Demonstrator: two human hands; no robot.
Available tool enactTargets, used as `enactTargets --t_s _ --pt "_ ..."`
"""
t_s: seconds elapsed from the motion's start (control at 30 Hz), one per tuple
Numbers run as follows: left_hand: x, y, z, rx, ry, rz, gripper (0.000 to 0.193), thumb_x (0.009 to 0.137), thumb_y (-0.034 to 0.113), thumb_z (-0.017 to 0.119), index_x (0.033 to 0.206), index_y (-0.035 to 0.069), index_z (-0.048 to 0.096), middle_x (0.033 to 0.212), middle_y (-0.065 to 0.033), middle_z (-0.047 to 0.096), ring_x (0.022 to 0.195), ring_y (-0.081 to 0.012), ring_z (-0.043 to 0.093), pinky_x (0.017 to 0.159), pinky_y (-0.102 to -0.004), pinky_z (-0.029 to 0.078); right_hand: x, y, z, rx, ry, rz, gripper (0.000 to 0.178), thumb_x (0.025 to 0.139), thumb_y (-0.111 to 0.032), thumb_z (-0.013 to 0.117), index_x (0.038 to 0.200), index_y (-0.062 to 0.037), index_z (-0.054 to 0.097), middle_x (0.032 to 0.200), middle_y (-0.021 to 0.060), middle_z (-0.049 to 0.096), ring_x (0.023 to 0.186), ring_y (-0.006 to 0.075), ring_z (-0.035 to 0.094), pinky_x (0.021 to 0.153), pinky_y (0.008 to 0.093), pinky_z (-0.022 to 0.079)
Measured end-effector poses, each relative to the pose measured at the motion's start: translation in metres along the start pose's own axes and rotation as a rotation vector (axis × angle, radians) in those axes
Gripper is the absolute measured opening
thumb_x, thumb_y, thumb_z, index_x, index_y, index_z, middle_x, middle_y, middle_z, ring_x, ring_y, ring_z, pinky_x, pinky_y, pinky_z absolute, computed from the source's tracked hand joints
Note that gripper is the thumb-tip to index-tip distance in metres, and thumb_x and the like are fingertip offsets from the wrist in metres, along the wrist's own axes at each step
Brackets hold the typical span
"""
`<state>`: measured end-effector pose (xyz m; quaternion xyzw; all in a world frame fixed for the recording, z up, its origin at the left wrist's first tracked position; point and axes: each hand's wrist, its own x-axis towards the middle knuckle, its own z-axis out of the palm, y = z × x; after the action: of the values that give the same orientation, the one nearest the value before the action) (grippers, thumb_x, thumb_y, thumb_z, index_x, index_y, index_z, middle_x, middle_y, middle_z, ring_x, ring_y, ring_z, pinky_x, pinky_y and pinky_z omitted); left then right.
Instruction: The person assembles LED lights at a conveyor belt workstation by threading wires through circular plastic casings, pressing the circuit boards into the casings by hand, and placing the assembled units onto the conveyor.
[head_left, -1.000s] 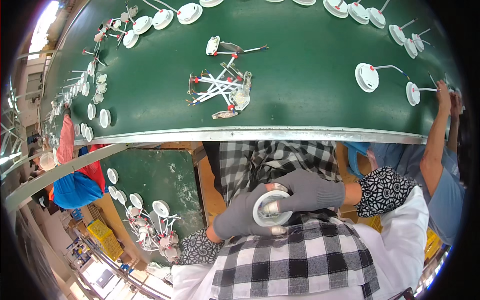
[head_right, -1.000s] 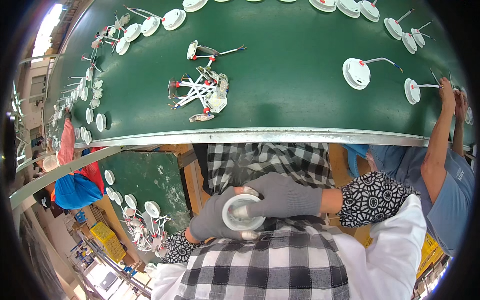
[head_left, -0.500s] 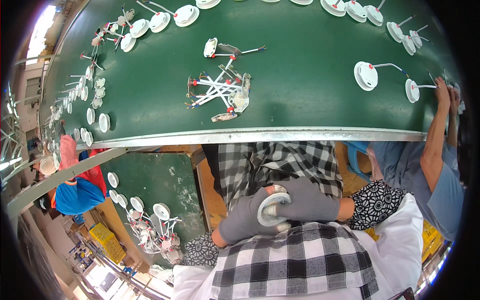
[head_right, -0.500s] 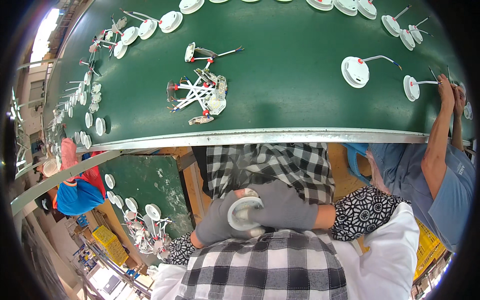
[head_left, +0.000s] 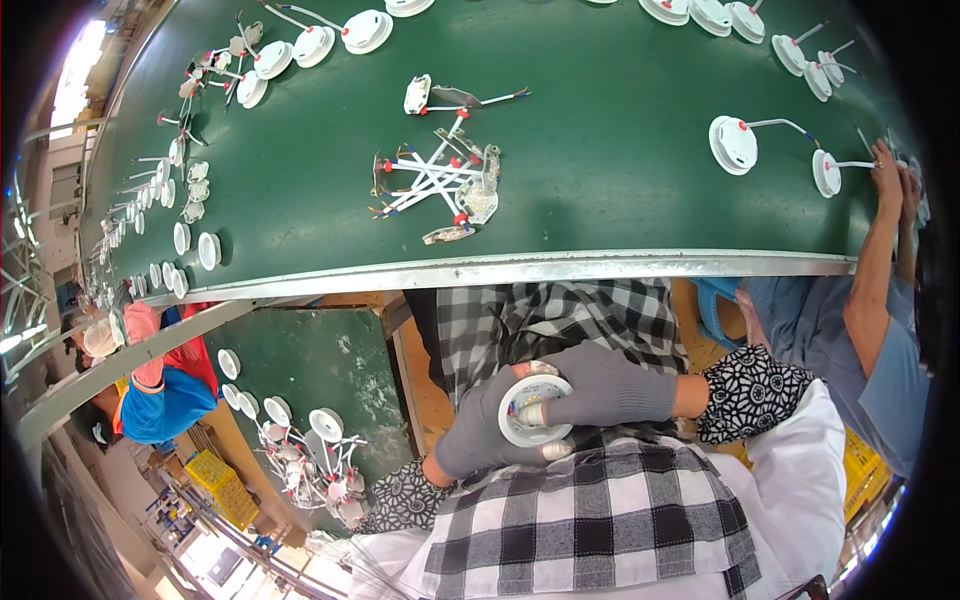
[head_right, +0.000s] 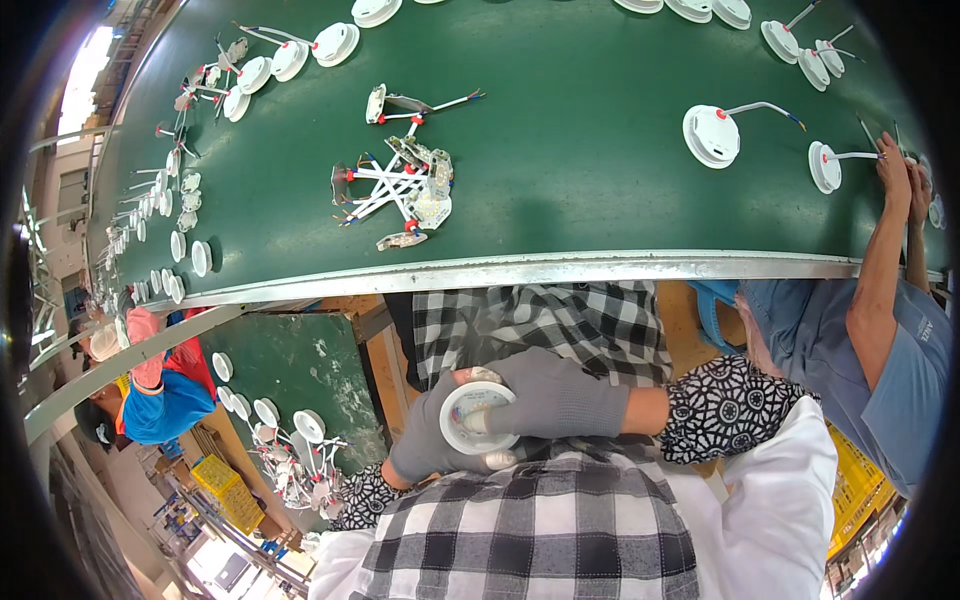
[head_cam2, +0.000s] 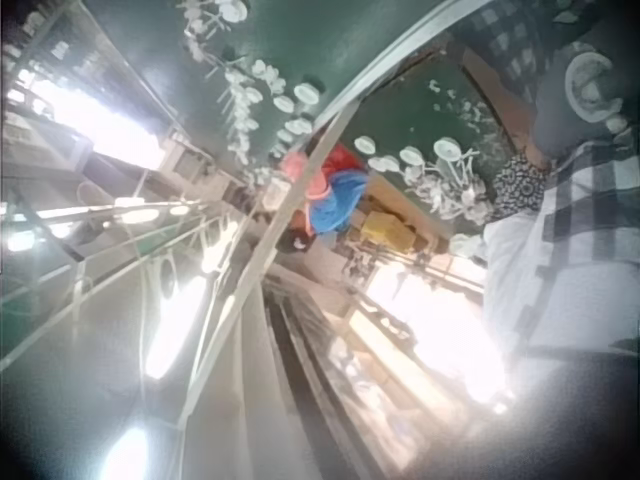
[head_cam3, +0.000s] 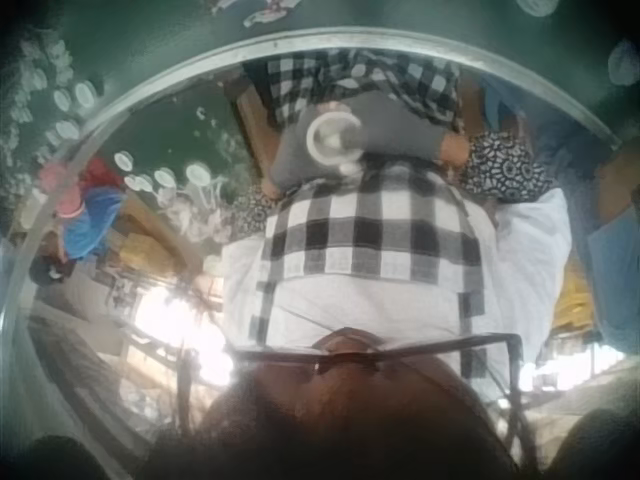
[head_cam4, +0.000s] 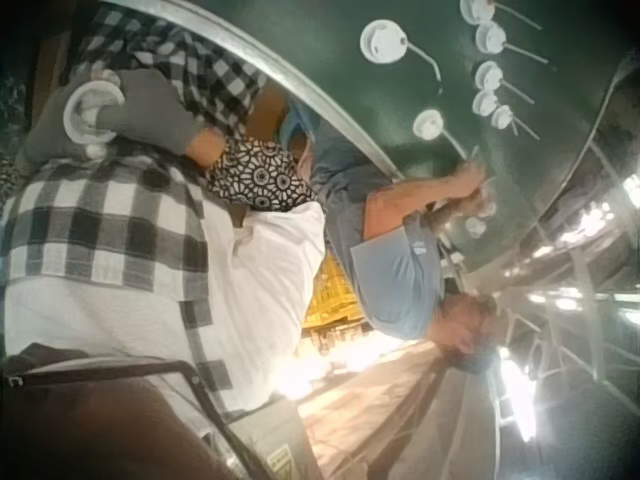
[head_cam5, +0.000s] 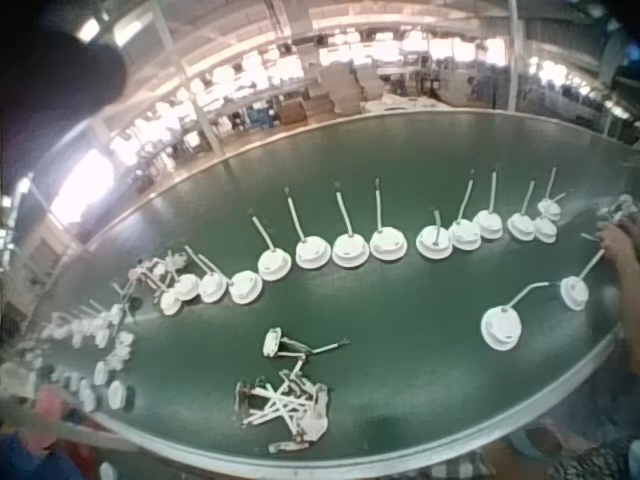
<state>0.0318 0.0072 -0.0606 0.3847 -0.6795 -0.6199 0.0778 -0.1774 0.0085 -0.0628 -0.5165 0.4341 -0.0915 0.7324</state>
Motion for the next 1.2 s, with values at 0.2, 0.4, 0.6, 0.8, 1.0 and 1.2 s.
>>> enactTargets --t_s 0.2,0.4,0.6,0.8,1.0,1.2 --pt "-0.003 0.002 0.002 0.016 -0.058 0.001 0.084 0.065 0.042 0.085 0.129 0.005 0.045 0.104 -0.0117 0.067 0.093 -0.0245 0.069 0.083 -0.033 0.055 -0.007 0.004 0.012 -0.044 0.071 0.05 0.049 0.078 -0.043 0.065 0.115 -0.0104 0.065 0.095 0.0144 0.07 0.086 0.0274 0.068 0.08 0.0349 0.052" --pt "0.003 -0.003 0.004 0.032 0.011 -0.044 0.084 0.065 0.043 0.085 0.128 0.005 0.046 0.104 -0.0113 0.067 0.092 -0.024 0.069 0.082 -0.0333 0.055 0.002 0.006 0.005 -0.019 0.107 -0.053 0.049 0.083 -0.042 0.062 0.117 -0.0064 0.064 0.094 0.016 0.07 0.085 0.0283 0.068 0.08 0.0353 0.052" --pt "0.008 0.003 -0.009 0.171 0.134 0.055 0.085 0.063 0.041 0.087 0.128 0.004 0.045 0.106 -0.0117 0.067 0.094 -0.0227 0.069 0.082 -0.0345 0.055 0.003 0.0 0.005 0.273 0.111 -0.014 0.043 0.088 -0.036 0.061 0.117 -0.0041 0.063 0.095 0.0121 0.071 0.08 0.019 0.069 0.073 0.0315 0.053" --pt "0.022 0.016 -0.023 0.313 0.103 0.065 0.088 0.056 0.039 0.092 0.122 0.003 0.046 0.112 -0.0136 0.058 0.102 -0.0213 0.063 0.089 -0.0362 0.052 0.006 -0.012 -0.024 0.376 0.038 0.003 0.039 0.089 -0.027 0.063 0.117 -0.0006 0.06 0.084 0.0055 0.066 0.06 0.0069 0.06 0.055 0.0223 0.05" --pt "0.014 0.04 -0.077 0.09 0.819 0.2 0.069 0.076 0.026 0.08 0.126 0.002 0.04 0.118 -0.0115 0.045 0.107 -0.023 0.055 0.083 -0.0386 0.051 -0.01 -0.032 -0.11 -0.274 1.067 -0.71 0.032 0.072 0.003 0.067 0.103 -0.0057 0.067 0.085 0.0066 0.068 0.074 0.0193 0.067 0.064 0.0273 0.05" --pt "0.092 0.051 -0.065 0.857 0.678 0.343 0.048 0.081 0.032 0.07 0.121 0.011 0.056 0.122 -0.0085 0.053 0.119 -0.0301 0.047 0.101 -0.0508 0.034 0.007 0.01 -0.2 -1.098 1.441 -0.36 0.041 0.072 0.002 0.06 0.11 -0.012 0.066 0.081 0.012 0.052 0.076 0.0297 0.055 0.066 0.04 0.044"
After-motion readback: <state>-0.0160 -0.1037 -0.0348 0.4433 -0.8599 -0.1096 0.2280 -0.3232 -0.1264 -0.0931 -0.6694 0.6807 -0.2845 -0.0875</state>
